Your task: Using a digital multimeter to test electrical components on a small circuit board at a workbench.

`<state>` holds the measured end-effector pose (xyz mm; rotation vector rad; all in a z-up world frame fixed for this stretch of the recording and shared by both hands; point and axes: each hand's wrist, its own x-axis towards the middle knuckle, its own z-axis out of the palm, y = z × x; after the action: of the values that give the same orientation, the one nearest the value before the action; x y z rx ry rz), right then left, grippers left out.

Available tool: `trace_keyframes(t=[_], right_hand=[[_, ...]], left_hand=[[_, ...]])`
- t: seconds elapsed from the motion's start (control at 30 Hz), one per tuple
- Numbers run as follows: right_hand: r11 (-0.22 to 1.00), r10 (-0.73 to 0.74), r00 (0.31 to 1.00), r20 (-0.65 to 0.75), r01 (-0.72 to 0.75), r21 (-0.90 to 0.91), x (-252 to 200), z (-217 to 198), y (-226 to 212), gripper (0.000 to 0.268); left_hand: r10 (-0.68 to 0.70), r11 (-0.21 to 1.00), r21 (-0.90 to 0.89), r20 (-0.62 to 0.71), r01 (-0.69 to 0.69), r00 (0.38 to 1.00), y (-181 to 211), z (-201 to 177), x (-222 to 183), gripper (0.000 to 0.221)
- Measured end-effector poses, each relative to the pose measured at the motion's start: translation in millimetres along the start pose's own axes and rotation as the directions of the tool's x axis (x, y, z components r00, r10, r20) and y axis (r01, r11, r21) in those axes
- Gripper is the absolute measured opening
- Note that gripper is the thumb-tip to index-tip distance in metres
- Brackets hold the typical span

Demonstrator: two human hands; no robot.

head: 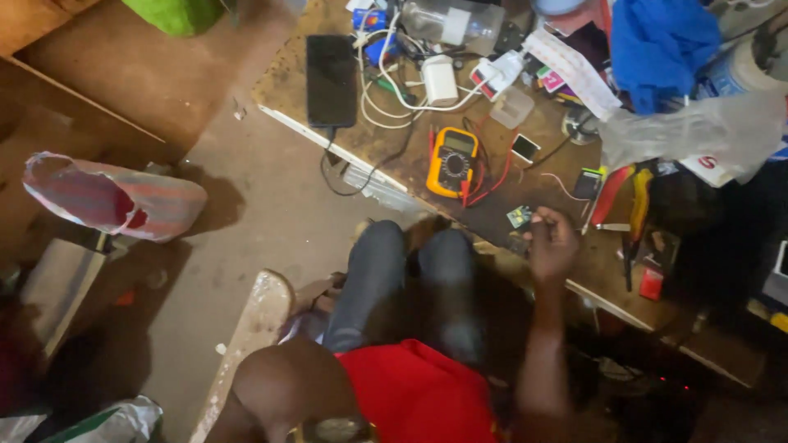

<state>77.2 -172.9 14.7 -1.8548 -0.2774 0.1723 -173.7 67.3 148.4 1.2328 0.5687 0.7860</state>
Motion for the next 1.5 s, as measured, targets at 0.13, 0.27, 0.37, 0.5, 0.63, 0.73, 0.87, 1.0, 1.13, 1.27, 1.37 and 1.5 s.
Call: trace_keyframes(t=[0.13, 0.27, 0.37, 0.5, 0.63, 0.73, 0.87, 1.0, 1.13, 1.27, 1.37, 1.5], right_hand=[[0.996, -0.083, 0.997, -0.005, 0.083, 0.020, 4, 0, 8, 0.020], [0.988, -0.151, 0.987, 0.060, 0.148, 0.049, 3, -3, 7, 0.021], [0.994, -0.113, 0.991, 0.071, 0.112, 0.020, 7, -5, 26, 0.019], [0.994, -0.068, 0.993, 0.095, 0.058, 0.097, 5, -10, 22, 0.020], [0.990, -0.048, 0.986, 0.159, 0.026, 0.139, 3, -20, -3, 0.021], [0.983, -0.001, 0.985, 0.174, -0.032, 0.183, -1, -27, -13, 0.023], [0.967, 0.045, 0.988, 0.150, -0.081, 0.243, -1, -24, -17, 0.026], [0.974, -0.033, 0.990, 0.138, 0.001, 0.227, 7, -22, 1, 0.025], [0.860, 0.371, 0.922, 0.110, -0.386, 0.335, 22, -7, -5, 0.012], [0.963, -0.269, 0.952, -0.148, 0.267, -0.031, -4, 6, -26, 0.012], [0.920, -0.349, 0.901, 0.257, 0.382, -0.090, 0, 24, -86, 0.020], [0.830, -0.387, 0.752, 0.533, 0.536, -0.153, 14, 53, -177, 0.023]], left_hand=[[0.063, 0.997, 0.041, 0.014, -0.064, 0.998, -73, -32, 24, 0.024], [0.091, 0.992, 0.085, -0.023, -0.088, 0.996, -111, -56, 1, 0.022], [0.133, 0.987, 0.094, -0.003, -0.132, 0.991, -117, -36, 11, 0.020], [0.179, 0.978, 0.103, 0.016, -0.180, 0.984, -40, 103, 11, 0.020], [0.208, 0.971, 0.116, 0.011, -0.208, 0.978, -27, 137, -11, 0.019], [0.242, 0.961, 0.125, 0.039, -0.245, 0.969, -23, 150, -13, 0.020], [0.302, 0.940, 0.127, 0.120, -0.316, 0.946, -20, 157, 12, 0.021], [0.310, 0.931, 0.171, 0.092, -0.322, 0.946, -17, 133, 2, 0.023], [0.405, 0.879, 0.229, 0.105, -0.418, 0.908, -7, 88, 44, 0.025], [0.431, 0.750, 0.479, 0.170, -0.457, 0.886, -84, 33, 62, 0.044], [0.433, 0.668, 0.561, 0.242, -0.489, 0.868, -81, 21, 55, 0.051], [0.358, 0.667, 0.605, 0.250, -0.434, 0.899, -97, 12, 57, 0.048]])
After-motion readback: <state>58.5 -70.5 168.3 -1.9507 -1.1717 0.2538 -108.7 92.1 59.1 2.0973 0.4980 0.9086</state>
